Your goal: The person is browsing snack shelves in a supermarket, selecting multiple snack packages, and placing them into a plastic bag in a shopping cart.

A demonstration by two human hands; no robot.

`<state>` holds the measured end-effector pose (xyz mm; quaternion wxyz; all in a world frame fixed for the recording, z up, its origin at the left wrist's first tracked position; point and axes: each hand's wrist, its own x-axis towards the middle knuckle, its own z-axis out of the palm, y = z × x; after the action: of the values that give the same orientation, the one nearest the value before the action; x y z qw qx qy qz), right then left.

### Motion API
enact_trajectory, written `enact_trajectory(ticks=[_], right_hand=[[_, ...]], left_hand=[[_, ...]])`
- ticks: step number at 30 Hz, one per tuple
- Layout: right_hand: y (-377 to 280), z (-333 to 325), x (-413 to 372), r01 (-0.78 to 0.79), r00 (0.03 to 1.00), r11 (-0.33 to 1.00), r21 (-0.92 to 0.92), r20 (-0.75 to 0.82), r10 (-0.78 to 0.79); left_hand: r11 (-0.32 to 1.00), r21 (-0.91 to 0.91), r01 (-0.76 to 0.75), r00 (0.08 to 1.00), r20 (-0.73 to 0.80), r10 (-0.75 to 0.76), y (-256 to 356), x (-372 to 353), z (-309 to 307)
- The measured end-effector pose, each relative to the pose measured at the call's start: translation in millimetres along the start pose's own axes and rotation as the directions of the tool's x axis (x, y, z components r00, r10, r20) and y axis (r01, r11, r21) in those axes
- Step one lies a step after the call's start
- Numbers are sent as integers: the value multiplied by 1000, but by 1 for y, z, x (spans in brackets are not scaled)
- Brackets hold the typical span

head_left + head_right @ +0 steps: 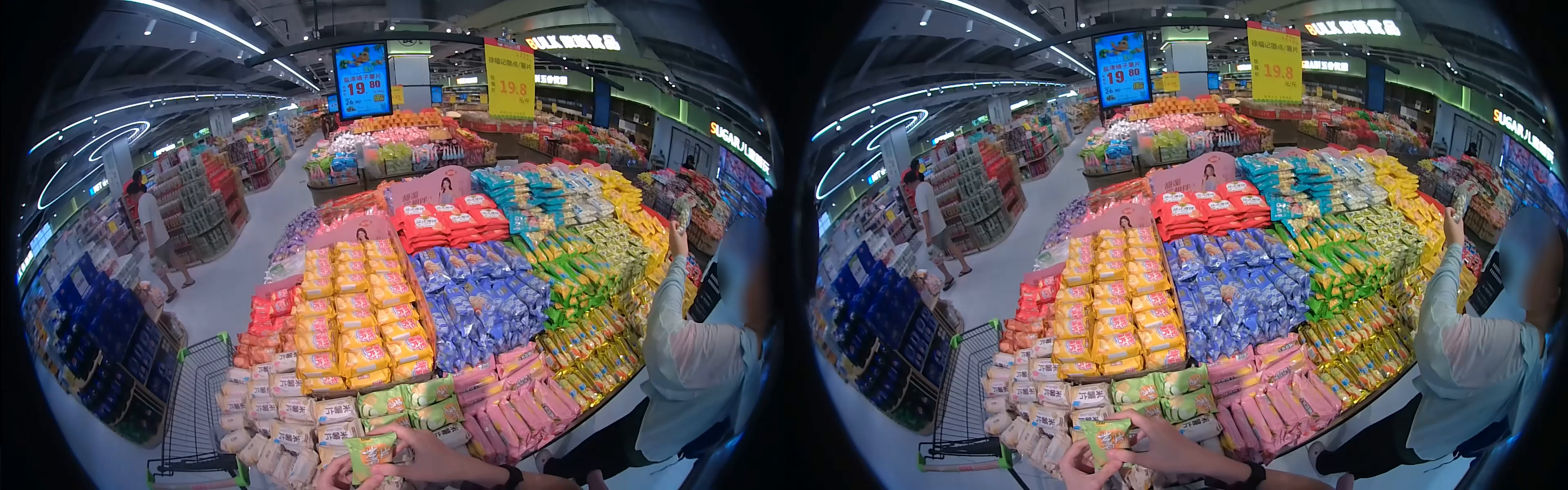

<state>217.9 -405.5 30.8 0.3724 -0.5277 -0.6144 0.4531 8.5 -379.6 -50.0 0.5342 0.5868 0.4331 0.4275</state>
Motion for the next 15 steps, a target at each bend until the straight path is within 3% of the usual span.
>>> enact_trajectory(ticks=[1, 4, 5, 8, 11, 14, 15], right_hand=[[-3, -1, -1, -82, 997, 996, -21, 9, 82], [4, 8, -1, -38, 997, 959, 282, -59, 57], [4, 9, -1, -16, 995, 954, 299, -90, 45], [6, 12, 0, 49, 989, 940, 337, -150, 1], [13, 13, 0, 87, 987, 925, 370, -156, -30], [13, 14, -4, 83, 984, 900, 429, -176, -7], [11, 13, -8, 82, 983, 893, 443, -186, 2]], left_hand=[[1000, 5, -18, 1000, 7, 18, 4, -2, 1], [994, 63, -90, 996, 8, 90, 14, -5, 4], [989, 90, -118, 993, 5, 118, 16, -4, 5], [1000, -17, 4, 999, 39, -3, 7, -4, 4], [990, 141, 10, 999, 39, -15, 15, -5, 3], [994, -105, 34, 998, 58, -28, 0, -5, 8], [999, -39, 17, 999, 44, -15, 1, -8, 11]])
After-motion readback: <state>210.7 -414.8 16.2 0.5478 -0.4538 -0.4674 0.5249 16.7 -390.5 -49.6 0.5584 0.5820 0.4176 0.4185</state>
